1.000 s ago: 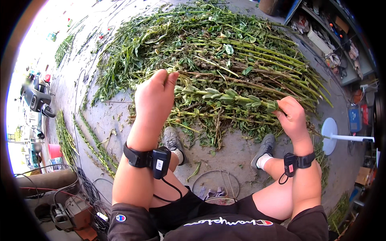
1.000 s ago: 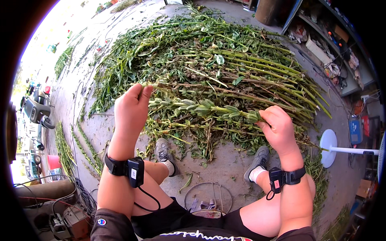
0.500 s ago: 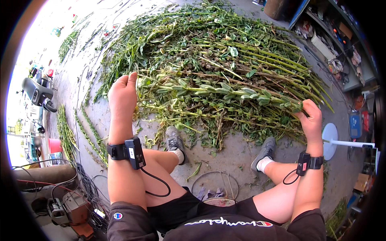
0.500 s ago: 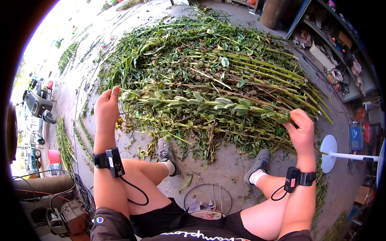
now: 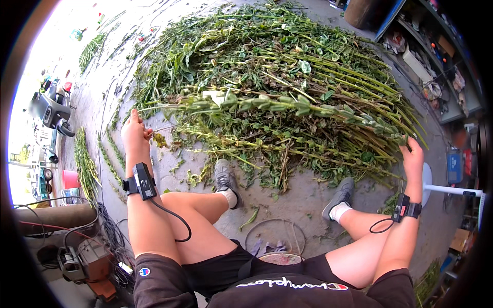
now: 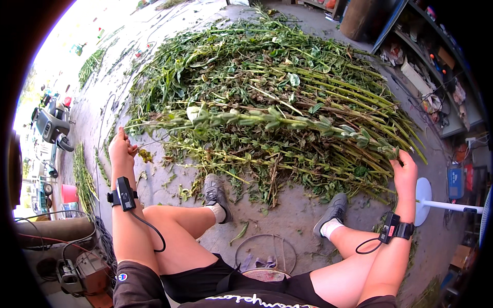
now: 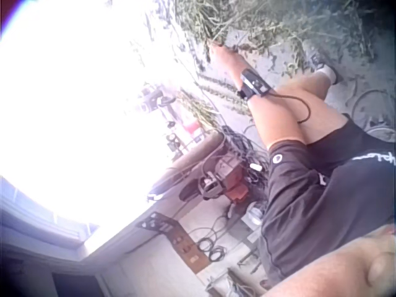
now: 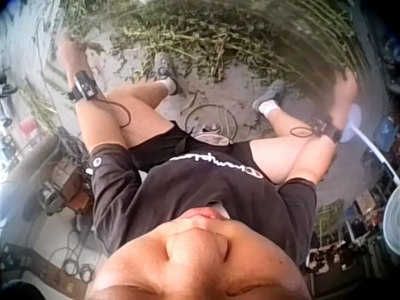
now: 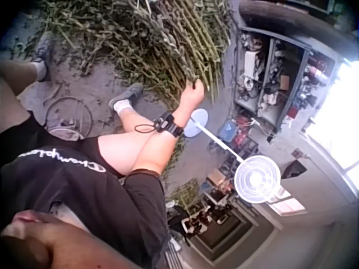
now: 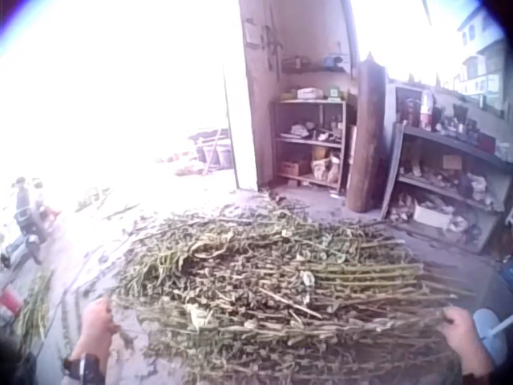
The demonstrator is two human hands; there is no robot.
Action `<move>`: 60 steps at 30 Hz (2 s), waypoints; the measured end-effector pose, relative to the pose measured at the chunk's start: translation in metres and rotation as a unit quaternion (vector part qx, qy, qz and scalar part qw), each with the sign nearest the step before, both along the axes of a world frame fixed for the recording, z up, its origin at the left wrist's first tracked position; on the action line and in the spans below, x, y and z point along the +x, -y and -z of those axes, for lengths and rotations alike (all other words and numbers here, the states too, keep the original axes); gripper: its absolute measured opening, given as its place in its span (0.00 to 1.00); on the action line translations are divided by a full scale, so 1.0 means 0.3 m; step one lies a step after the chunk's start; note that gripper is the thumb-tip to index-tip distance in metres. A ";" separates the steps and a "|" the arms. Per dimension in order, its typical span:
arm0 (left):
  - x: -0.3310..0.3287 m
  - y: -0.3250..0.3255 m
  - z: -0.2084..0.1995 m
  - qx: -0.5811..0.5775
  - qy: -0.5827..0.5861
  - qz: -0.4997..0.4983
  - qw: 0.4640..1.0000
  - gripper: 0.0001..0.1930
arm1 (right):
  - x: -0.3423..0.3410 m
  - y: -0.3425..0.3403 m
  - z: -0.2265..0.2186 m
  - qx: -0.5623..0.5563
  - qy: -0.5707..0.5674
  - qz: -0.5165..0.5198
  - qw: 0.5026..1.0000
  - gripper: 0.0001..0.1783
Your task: The person sits on a concrete floor and strips leaves and small pods from long green plant stems by hand. They pick up individual stems from a large pile, pull off the foliage, and place the cleaned stems onto a separate pile on the floor.
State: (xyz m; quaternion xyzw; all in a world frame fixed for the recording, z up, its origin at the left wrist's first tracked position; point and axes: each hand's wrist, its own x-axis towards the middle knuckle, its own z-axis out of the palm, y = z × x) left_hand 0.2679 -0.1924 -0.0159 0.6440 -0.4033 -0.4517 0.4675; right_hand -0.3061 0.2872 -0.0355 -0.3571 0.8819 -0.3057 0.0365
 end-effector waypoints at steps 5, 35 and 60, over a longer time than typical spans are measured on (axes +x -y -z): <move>0.105 0.041 0.060 -0.018 -0.103 -0.078 0.991 0.18 | -0.038 -0.023 0.010 -0.059 -0.027 0.056 0.996 0.12; -0.430 -0.362 -0.204 0.017 0.132 0.537 0.833 0.14 | 0.117 0.173 -0.151 -0.155 0.030 0.054 0.986 0.14; -1.020 -0.758 0.097 0.183 0.107 0.578 0.788 0.16 | 0.253 0.218 -0.210 -0.126 0.020 -0.001 0.992 0.17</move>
